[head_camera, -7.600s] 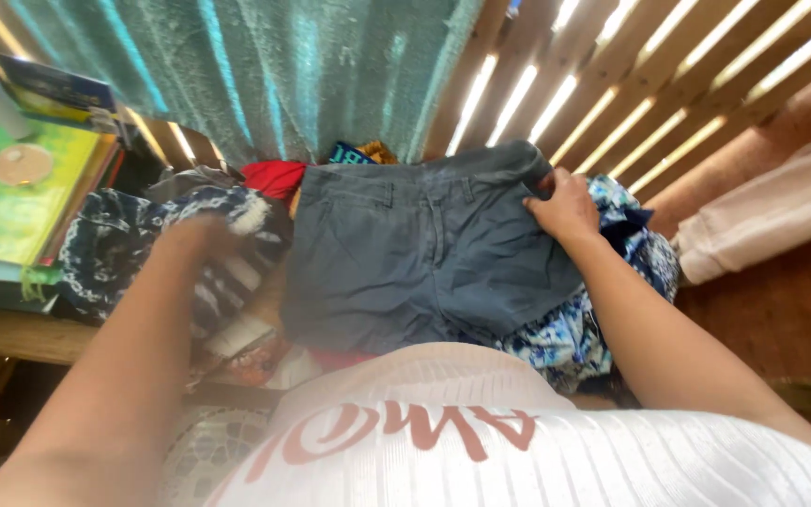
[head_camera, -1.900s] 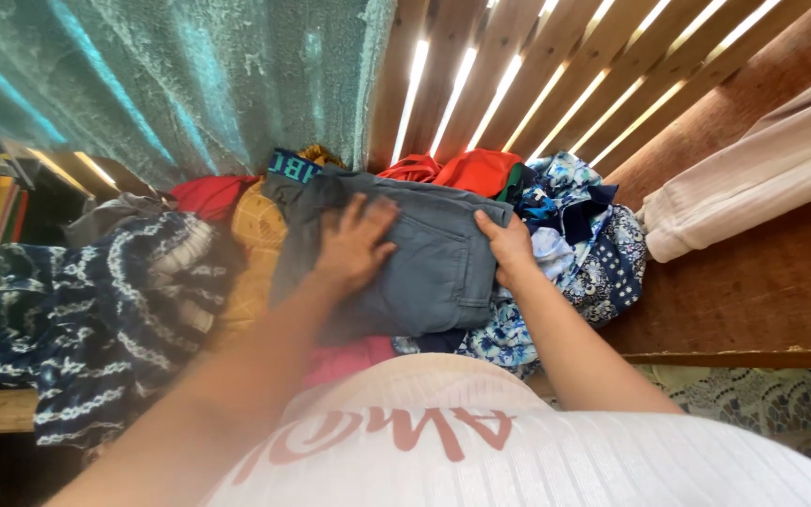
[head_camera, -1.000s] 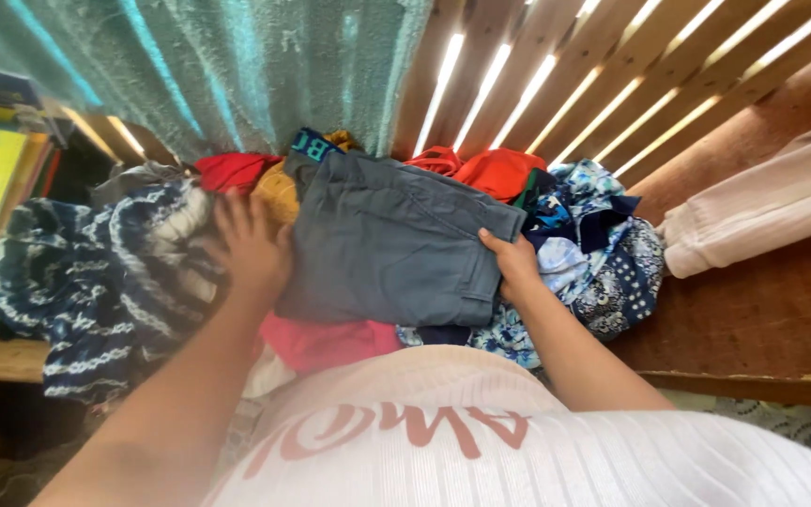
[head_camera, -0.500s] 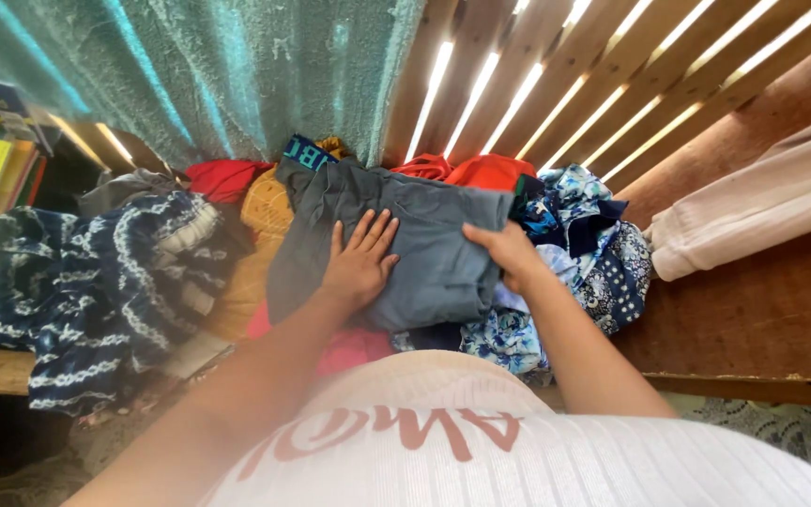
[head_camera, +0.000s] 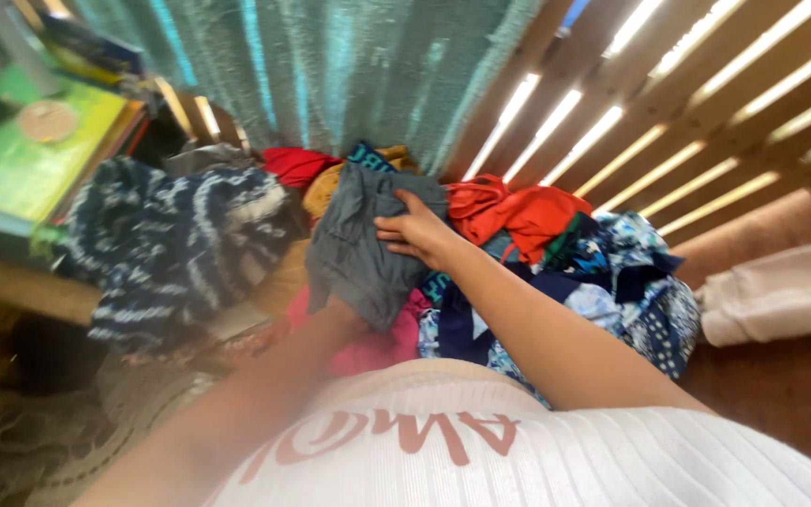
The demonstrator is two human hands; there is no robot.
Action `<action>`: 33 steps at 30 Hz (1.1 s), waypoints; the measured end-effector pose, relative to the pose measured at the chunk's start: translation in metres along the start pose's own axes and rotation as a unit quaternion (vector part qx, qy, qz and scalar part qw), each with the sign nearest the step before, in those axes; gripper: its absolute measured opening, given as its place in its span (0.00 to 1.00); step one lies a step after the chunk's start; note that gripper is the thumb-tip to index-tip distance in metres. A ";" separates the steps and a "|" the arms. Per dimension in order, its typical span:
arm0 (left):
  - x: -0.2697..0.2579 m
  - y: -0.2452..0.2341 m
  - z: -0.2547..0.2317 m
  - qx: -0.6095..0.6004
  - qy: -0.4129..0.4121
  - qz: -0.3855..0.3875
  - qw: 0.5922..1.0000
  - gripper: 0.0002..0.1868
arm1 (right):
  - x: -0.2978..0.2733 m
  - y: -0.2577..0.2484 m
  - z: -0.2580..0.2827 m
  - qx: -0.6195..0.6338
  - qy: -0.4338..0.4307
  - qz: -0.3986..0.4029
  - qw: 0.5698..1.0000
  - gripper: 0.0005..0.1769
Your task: Folding various items of clothing including shorts and skirts and stacking them.
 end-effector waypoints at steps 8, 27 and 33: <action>-0.076 -0.022 0.011 -0.022 -0.061 0.113 0.991 0.41 | -0.009 -0.088 0.024 -0.212 -0.264 -0.168 0.926 0.24; -0.106 -0.077 -0.007 -0.721 -0.485 -0.302 0.393 0.25 | -0.045 -0.034 0.058 0.019 -0.157 -0.123 0.980 0.17; -0.186 -0.157 -0.032 -0.602 -0.471 -0.453 0.459 0.22 | -0.064 0.051 0.048 0.116 -0.192 -0.025 0.974 0.21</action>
Point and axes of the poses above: each hand's wrist, its own x-axis towards the middle knuckle, its own y-axis out of the palm, z = x × y, the point moved 7 cm from there along x, towards the middle knuckle, and after that the axes turned 6 degrees about -y, right-handed, at the moved point
